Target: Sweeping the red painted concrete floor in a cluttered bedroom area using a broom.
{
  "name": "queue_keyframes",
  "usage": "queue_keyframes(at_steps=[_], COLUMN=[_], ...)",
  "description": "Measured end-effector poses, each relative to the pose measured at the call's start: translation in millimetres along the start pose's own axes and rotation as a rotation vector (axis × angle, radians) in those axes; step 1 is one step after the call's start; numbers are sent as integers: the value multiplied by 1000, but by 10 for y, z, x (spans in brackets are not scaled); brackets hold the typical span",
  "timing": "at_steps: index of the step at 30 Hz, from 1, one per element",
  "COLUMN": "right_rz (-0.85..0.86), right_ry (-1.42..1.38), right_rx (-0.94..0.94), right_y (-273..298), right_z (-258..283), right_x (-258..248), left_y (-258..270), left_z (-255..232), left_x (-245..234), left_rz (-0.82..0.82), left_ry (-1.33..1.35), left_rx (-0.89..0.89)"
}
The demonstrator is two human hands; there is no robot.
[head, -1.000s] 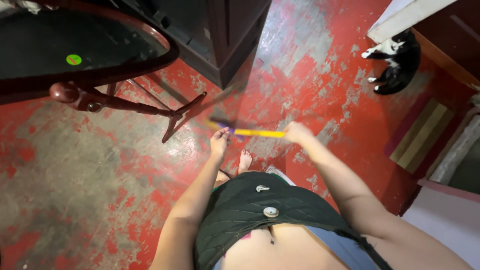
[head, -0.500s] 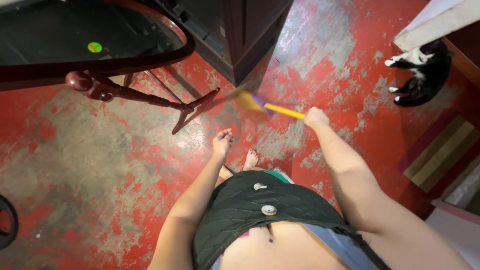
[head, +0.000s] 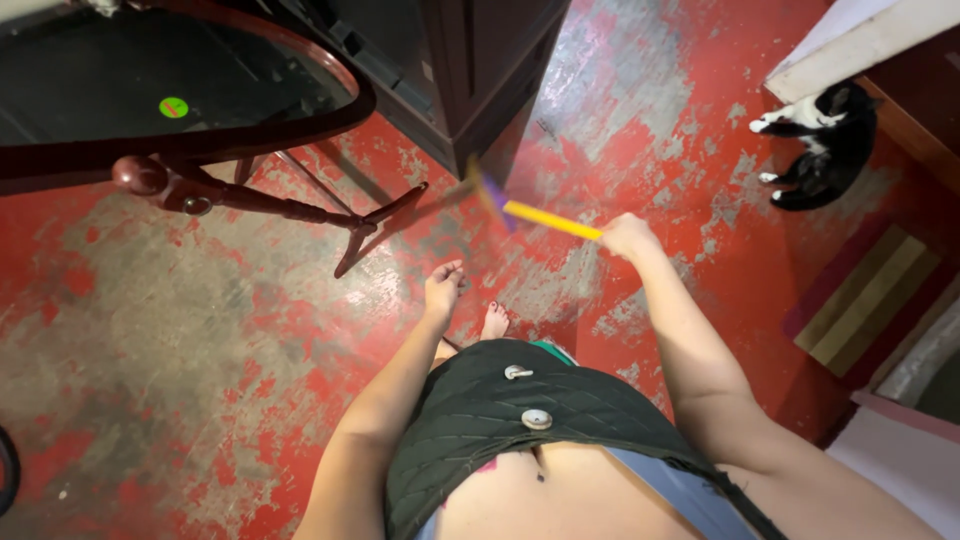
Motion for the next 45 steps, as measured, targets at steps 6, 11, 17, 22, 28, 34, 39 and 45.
queue_keyframes(at_steps=[6, 11, 17, 22, 28, 34, 39, 45], right_rz=[326, 199, 96, -42, -212, 223, 272, -36], right_ry=[433, 293, 250, 225, -63, -1355, -1673, -1710], right_rx=[-266, -88, 53, 104, 151, 16, -60, -7], right_y=[-605, -224, -404, -345, -440, 236, 1199, 2103], right_z=[116, 119, -109, 3, -263, -144, 838, 1514], right_x=[1391, 1404, 804, 487, 767, 1575, 2087, 2444], left_y=[-178, 16, -30, -142, -329, -677, -743, 422], left_z=[16, -93, 171, 211, 18, -350, -472, -606], left_x=[81, -52, -295, -246, -134, -9, 82, 365], left_rz=[26, -7, -25, 70, 175, 376, 663, 953], left_ry=[14, -28, -53, -47, -160, -249, -376, -360], left_rx=[31, 26, 2, -27, -54, -20, -200, -618])
Point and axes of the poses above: each hand's wrist, its own y-axis away from the middle knuckle, its own x-axis out of the palm, z = x × y, the point moved 9 cm from there along -y, towards the middle knuckle, and after that the axes turned 7 degrees about z, right-handed, at the moved point
